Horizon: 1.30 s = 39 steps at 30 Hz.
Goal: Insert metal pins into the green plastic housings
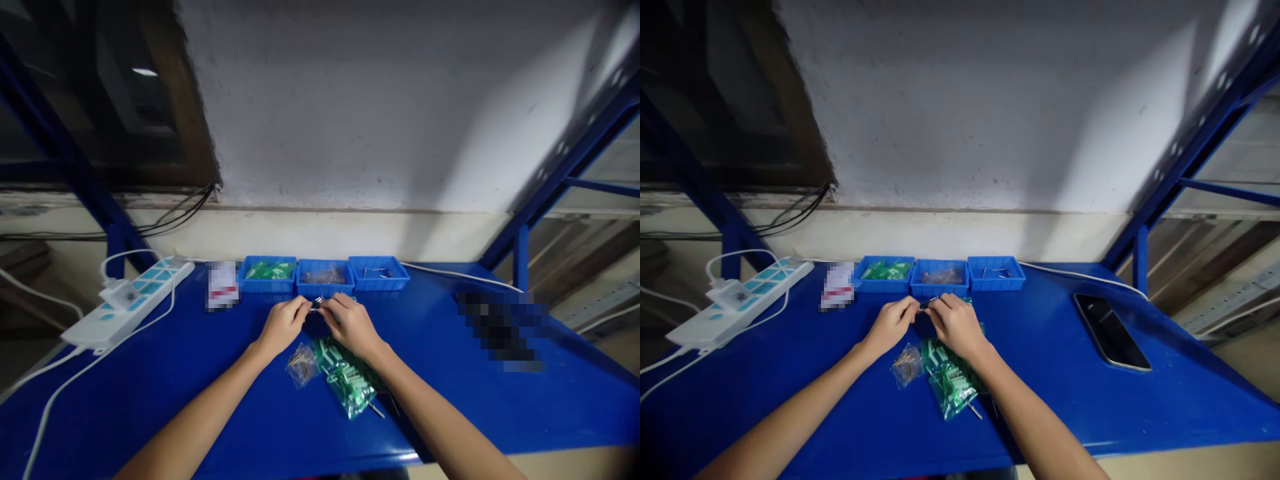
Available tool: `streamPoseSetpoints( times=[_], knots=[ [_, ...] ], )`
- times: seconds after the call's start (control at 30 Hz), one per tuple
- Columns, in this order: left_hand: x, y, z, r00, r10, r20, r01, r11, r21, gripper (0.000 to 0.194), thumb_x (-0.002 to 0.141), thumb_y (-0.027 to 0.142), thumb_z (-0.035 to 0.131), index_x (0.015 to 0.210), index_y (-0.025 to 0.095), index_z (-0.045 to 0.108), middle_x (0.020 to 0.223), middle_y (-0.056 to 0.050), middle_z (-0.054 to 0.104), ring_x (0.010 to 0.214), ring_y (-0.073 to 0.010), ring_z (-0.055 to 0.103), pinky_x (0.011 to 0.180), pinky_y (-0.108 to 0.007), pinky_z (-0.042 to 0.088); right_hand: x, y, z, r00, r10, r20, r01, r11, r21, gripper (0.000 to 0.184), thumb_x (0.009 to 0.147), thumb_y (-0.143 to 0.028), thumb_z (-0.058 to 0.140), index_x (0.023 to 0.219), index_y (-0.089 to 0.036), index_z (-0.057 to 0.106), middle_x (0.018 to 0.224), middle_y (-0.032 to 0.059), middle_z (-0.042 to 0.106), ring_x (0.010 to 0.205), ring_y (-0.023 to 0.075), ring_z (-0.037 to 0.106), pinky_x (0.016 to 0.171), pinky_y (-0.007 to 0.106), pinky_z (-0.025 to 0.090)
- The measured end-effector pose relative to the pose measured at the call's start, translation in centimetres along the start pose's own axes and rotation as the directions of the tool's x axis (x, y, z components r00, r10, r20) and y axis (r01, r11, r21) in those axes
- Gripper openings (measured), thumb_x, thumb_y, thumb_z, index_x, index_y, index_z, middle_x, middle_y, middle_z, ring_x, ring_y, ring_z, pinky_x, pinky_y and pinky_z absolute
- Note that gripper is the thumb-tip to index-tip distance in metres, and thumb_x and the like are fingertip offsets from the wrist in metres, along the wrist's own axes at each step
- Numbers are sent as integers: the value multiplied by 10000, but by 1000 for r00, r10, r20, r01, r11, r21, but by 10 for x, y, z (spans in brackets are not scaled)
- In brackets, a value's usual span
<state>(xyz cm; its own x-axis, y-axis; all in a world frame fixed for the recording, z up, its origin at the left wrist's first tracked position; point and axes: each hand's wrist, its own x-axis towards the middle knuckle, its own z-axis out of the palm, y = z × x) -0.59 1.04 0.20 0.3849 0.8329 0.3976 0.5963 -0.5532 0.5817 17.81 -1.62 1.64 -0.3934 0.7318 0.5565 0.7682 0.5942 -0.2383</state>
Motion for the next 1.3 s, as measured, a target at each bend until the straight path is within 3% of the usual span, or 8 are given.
streamPoseSetpoints(
  times=[0.13,0.23,0.33,0.47,0.6,0.73,0.87,1.3],
  knots=[
    [-1,4,4,998,-40,47,33,991,130,218,901,376,432,1019,231,544,746,10,639,688,-171,601,667,-277,395,8,36,-18,958,111,-266,-119,993,-15,191,925,-266,416,824,-181,555,720,38,551,693,163,524,664,272,412],
    [1,7,10,999,-11,35,-1,945,327,261,851,396,525,1056,237,549,941,-25,632,872,-224,580,760,-345,374,8,72,-32,796,272,-541,-354,934,-51,220,875,-343,490,984,-158,540,865,84,549,789,206,526,725,336,446],
    [5,7,14,998,16,61,-41,902,429,194,872,356,503,1013,249,584,1045,-41,594,954,-241,535,768,-359,350,5,90,-35,737,333,-588,-459,885,-75,425,834,-385,528,1147,-102,479,1047,168,504,919,259,513,814,417,445],
    [9,-1,11,997,-7,75,-28,892,451,150,901,265,457,921,254,605,1001,-18,604,918,-216,526,751,-349,328,10,74,-20,834,321,-449,-366,931,-15,369,871,-335,477,1171,-120,461,953,127,547,898,254,533,804,406,455],
    [7,-12,5,995,-92,43,66,909,412,177,915,229,422,849,225,586,896,-8,637,880,-207,530,746,-344,323,21,39,-3,990,114,-86,-108,992,72,224,900,-271,441,1081,-169,526,864,81,585,829,221,553,754,354,456],
    [4,-14,3,993,-114,40,93,934,345,127,901,261,455,877,217,572,911,-20,630,886,-209,526,740,-334,340,15,21,3,999,29,37,-33,993,114,166,909,-232,432,966,-177,577,866,74,596,822,206,543,757,349,436],
    [3,-11,4,993,-57,106,17,938,347,139,873,300,513,993,265,574,989,-17,601,925,-222,510,758,-350,338,4,23,-3,990,107,93,-121,981,152,162,908,-236,441,962,-184,584,873,69,590,815,200,538,732,338,436],
    [-1,-10,1,993,-53,110,8,927,376,97,895,221,464,834,203,537,922,-31,577,871,-216,486,728,-349,357,-1,14,2,981,91,174,-131,963,236,152,906,-245,462,970,-195,590,885,57,606,838,189,562,745,320,443]
  ],
)
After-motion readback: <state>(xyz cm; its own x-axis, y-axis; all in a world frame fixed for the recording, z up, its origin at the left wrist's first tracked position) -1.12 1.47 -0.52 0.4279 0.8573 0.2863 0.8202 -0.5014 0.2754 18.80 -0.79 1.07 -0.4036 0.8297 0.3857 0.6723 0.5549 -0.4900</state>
